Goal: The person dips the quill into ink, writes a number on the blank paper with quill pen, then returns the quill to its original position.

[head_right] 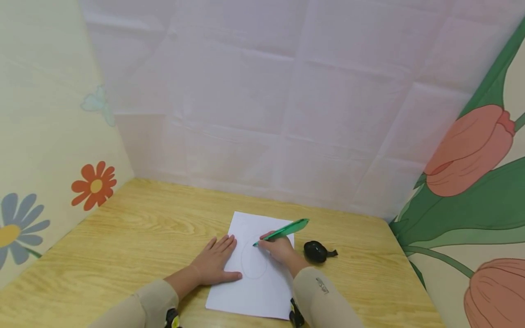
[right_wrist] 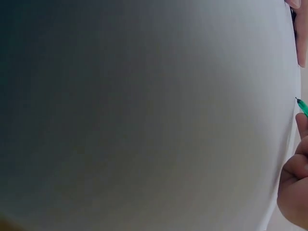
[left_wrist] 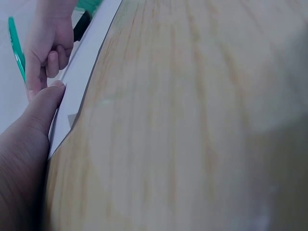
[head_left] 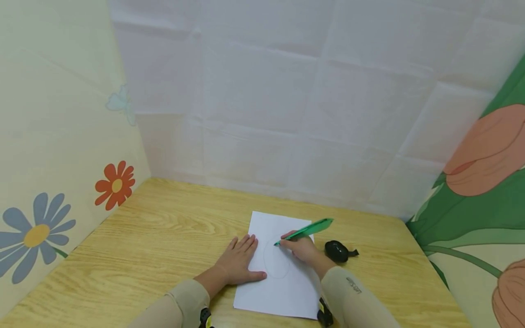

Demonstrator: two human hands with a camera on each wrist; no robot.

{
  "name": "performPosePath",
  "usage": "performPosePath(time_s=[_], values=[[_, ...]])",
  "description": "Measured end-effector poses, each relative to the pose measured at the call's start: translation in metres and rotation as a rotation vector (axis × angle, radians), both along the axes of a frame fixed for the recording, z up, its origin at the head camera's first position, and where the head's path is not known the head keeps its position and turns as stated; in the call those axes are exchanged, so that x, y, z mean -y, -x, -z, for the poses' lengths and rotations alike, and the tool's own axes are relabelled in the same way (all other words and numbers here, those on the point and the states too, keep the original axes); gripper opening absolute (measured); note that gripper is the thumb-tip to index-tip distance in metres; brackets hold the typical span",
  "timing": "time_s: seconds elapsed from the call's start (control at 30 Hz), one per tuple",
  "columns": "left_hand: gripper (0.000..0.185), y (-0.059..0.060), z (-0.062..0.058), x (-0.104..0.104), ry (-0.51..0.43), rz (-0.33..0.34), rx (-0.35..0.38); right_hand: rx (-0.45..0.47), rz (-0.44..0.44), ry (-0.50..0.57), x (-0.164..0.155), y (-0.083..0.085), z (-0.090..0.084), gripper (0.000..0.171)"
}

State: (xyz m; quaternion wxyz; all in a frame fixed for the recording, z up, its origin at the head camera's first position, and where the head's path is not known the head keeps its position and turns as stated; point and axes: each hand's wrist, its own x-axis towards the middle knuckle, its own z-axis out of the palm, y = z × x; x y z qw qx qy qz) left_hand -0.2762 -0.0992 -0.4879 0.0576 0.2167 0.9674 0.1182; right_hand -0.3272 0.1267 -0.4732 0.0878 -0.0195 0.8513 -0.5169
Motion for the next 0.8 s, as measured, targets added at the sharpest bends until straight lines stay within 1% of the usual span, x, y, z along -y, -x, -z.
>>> performPosePath(time_s=[0.2, 0.4, 0.6, 0.8], values=[[0.107, 0.0009, 0.0011, -0.0001, 0.009, 0.001, -0.010, -0.018, -0.015, 0.002, 0.0023, 0.0003, -0.0013, 0.021], [0.106, 0.0000, 0.0009, -0.0001, 0.010, 0.003, -0.007, -0.021, -0.022, -0.029, 0.0038, 0.0004, -0.0016, 0.020], [0.107, -0.0009, -0.0003, -0.0001, 0.009, 0.000, -0.006, -0.013, -0.038, -0.011, 0.0053, -0.0007, -0.0036, 0.020], [0.106, -0.0010, -0.0014, -0.0010, 0.015, 0.000, -0.013, -0.024, -0.055, -0.016, 0.0073, -0.0007, -0.0046, 0.021]])
